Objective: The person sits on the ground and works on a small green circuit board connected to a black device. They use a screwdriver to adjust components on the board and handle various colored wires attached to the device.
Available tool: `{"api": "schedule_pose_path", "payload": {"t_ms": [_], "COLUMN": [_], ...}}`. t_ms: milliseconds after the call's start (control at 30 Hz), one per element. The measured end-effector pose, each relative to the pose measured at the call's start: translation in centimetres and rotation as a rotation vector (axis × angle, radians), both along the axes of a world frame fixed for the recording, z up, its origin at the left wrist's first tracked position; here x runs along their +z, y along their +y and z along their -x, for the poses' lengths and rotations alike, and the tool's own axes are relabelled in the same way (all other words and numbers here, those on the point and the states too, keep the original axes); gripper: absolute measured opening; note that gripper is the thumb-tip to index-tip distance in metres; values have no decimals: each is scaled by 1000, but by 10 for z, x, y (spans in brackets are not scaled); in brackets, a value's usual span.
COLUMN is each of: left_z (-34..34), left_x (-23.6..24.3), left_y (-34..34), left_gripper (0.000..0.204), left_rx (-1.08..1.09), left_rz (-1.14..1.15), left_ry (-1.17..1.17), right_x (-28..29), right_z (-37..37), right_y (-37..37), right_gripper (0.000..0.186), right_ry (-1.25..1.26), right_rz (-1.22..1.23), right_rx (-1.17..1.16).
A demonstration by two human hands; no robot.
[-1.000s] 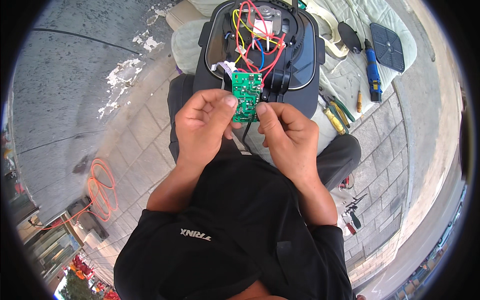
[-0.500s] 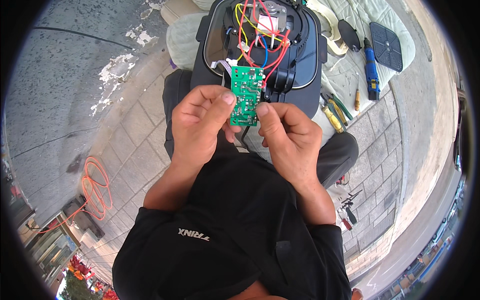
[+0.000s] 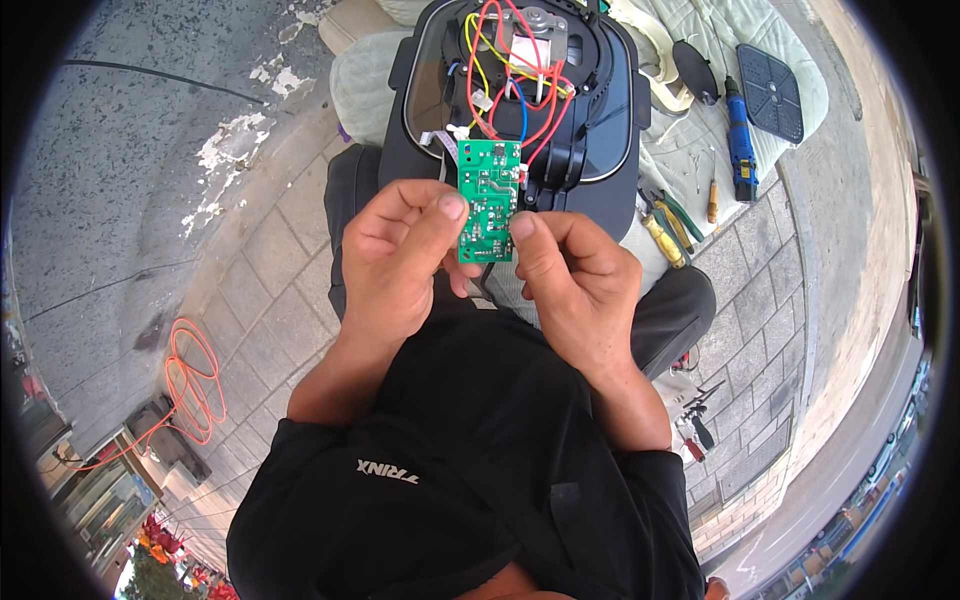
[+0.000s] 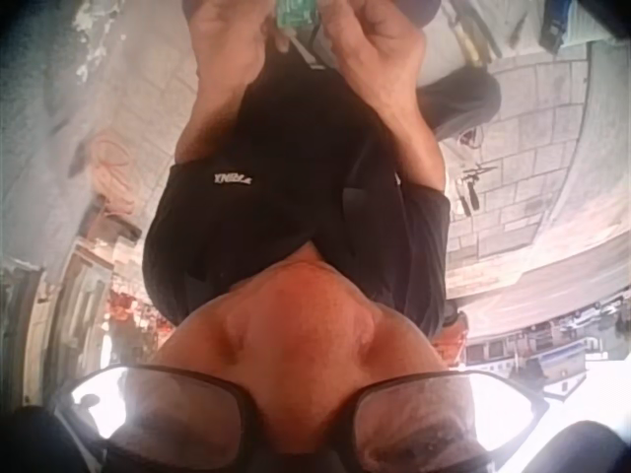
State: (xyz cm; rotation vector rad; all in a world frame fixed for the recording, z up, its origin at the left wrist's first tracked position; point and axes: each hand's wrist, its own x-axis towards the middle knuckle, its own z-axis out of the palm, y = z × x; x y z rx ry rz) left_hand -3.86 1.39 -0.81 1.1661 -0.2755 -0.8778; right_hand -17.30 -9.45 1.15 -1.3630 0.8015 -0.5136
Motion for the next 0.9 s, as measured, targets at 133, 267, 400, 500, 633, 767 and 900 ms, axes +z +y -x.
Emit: {"api": "schedule_pose_path", "payload": {"t_ms": [133,267,400,500,633,767,900], "left_z": [1,1,2,1,1,0,-1], "left_x": [1,-2,0,-1,-2,-5,-5], "left_y": [-1,-1,-2,-1,0,2,2], "left_gripper": [21,19,21,21,20,19,18], "left_rx": [-10,-19,-6,-9,-1,11,19], "left_rz": [13,43,10,12,11,18,16], "left_ry": [-1,-6,-24,-26,-10,-14,-15], "right_x": [0,-2,-2,-5,-6,-8,-11], "right_z": [0,1,2,1,2,2,1], "right_y": [0,-1,-1,0,0,1,1], "right_gripper": [20,20,19,18,18,18,19], "right_ry": [3,18,-17,-30,-26,14,-2], "right_rz": [-26,-9,0,23,37,72,82], "right_rx": [-11,0,15,14,19,28,27]}}
